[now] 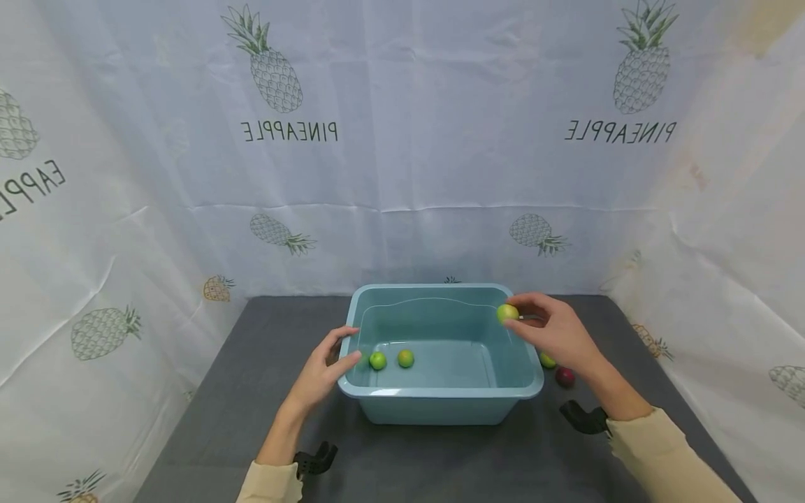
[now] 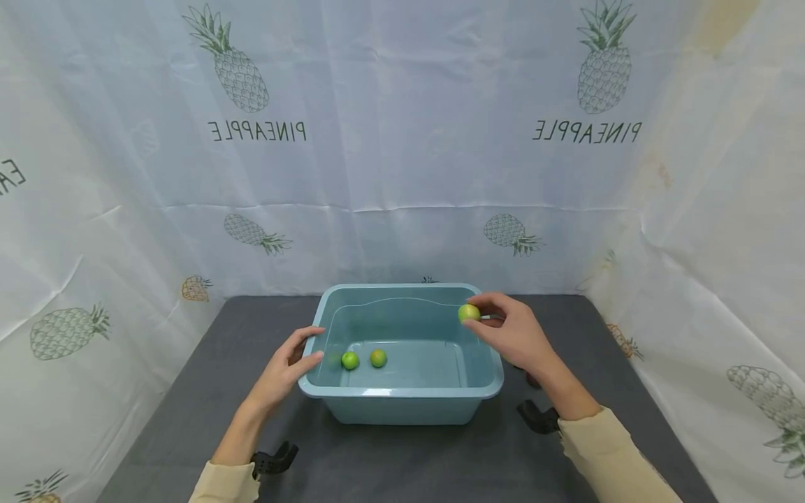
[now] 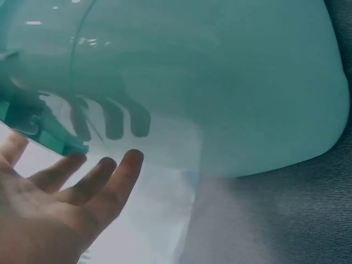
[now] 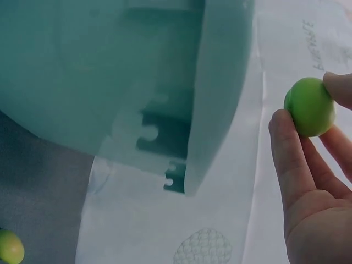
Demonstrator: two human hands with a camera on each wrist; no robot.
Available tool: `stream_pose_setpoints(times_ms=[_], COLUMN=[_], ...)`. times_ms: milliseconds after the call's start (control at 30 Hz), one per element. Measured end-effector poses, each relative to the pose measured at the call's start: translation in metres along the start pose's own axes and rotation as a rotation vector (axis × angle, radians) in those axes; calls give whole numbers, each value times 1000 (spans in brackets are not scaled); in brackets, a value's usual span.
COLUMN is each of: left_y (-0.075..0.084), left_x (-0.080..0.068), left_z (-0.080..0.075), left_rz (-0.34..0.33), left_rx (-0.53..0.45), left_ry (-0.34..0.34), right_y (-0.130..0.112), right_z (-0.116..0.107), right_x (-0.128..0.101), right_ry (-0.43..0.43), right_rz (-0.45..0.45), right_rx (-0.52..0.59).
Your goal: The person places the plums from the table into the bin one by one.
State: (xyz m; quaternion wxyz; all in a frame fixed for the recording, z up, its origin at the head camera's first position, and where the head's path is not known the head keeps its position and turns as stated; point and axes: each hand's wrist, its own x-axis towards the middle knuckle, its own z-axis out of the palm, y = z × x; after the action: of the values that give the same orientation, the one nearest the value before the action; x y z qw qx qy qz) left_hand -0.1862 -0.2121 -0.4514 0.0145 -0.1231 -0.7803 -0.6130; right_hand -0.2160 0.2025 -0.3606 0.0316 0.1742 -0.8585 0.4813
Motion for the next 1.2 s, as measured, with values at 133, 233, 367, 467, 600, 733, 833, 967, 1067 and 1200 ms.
stream_pose_setpoints(times_ms=[133, 233, 367, 467, 600, 733, 833, 967, 1067, 1200], left_y=[0, -2, -5, -6, -7, -8, -8, -7, -7, -7], left_x=[3, 4, 5, 5, 4, 3, 3, 2, 3, 4], left_z=[-3, -5, -6, -6, -5, -4, -3, -2, -1, 1], left_rz=[19, 20, 30, 39, 49, 58, 59, 53, 52, 48], left_rx=[4, -23, -48, -49, -39, -26, -14, -9, -27, -54], left_ry=[-25, -43, -54, -48, -28, -18, -15, -7, -8, -8], right_y=[-1, -3, -6, -10, -18, -24, -27, -33, -38, -44], right_z=[5, 8, 13, 16, 20, 22, 24, 28, 30, 32], right_x=[3, 6, 9, 12, 19, 25, 31, 38, 44, 53], right_ry=[-34, -54, -83, -103, -125, -142, -153, -169, -173, -178], right_rz=[-18, -30, -34, -32, -33, -53, -69, -87, -98, -108], right_rx=[31, 49, 74, 96, 106, 109, 113, 106, 90, 72])
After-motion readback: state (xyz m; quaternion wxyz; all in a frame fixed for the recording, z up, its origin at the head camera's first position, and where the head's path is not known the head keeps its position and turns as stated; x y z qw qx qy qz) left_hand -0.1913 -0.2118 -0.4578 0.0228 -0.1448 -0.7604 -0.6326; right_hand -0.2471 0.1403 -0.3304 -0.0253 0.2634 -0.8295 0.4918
